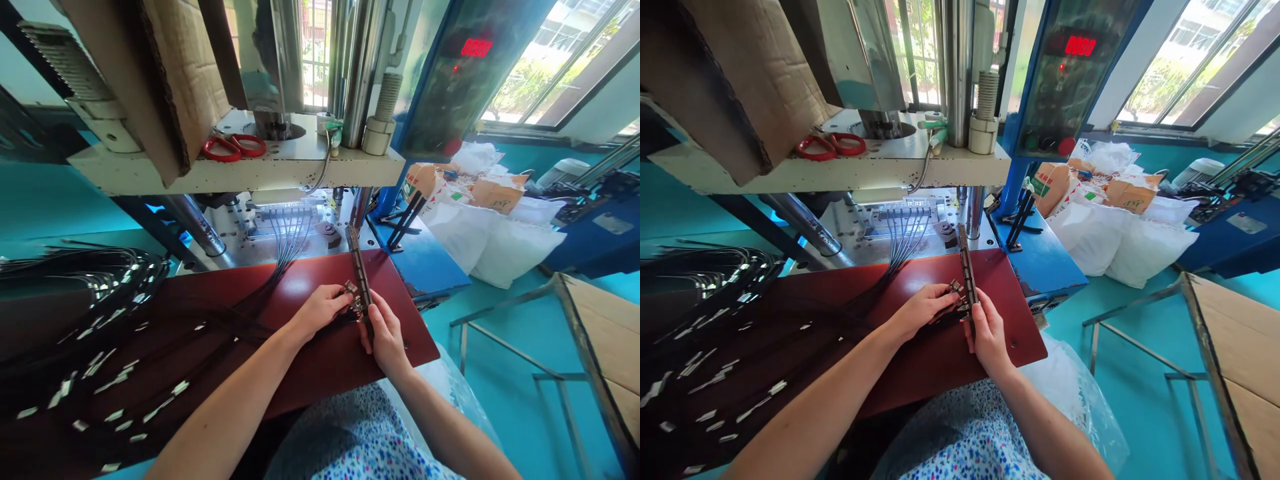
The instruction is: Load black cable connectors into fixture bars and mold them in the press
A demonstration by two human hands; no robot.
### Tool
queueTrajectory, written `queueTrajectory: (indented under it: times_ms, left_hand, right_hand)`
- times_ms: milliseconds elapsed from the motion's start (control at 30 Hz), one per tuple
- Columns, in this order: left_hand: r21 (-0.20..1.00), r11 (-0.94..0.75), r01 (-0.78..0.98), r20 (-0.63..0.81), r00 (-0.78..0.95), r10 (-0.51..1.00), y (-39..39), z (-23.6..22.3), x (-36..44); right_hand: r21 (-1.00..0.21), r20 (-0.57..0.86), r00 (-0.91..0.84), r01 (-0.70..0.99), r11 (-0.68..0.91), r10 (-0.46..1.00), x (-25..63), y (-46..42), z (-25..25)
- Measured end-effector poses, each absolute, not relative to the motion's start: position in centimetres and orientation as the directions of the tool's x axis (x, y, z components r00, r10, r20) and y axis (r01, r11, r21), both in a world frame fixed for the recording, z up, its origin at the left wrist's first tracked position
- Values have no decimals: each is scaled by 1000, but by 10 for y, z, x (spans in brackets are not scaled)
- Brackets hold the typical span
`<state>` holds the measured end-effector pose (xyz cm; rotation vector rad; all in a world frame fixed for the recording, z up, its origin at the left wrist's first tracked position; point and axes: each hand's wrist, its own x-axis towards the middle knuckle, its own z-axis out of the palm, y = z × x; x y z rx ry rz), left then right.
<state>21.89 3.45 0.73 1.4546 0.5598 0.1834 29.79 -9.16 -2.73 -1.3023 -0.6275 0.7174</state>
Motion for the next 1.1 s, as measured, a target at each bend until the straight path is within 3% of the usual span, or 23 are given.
queueTrajectory:
  times_ms: [200, 367, 500, 933, 1100]
  left_hand:
    - [978, 68, 196, -205, 863, 461, 33, 8, 218]
    - [947, -242, 214, -30, 805, 592, 31, 8, 219]
    - [882, -375, 287, -12, 808, 589, 30, 11, 219]
    - [865, -405, 297, 12, 795, 607, 32, 7, 218]
    - [943, -319, 97, 152, 726, 671, 36, 4, 218]
  right_hand:
    - [-990, 17, 632, -97, 100, 775, 297, -92, -26]
    - [-991, 19, 633, -89, 98, 774, 298, -92, -26]
    - [-991, 20, 634, -88, 98, 773, 298, -92, -27]
    - [-999, 47, 573, 28, 38, 818, 296, -89, -27]
    - [-999, 9, 600, -35, 37, 800, 296, -90, -25]
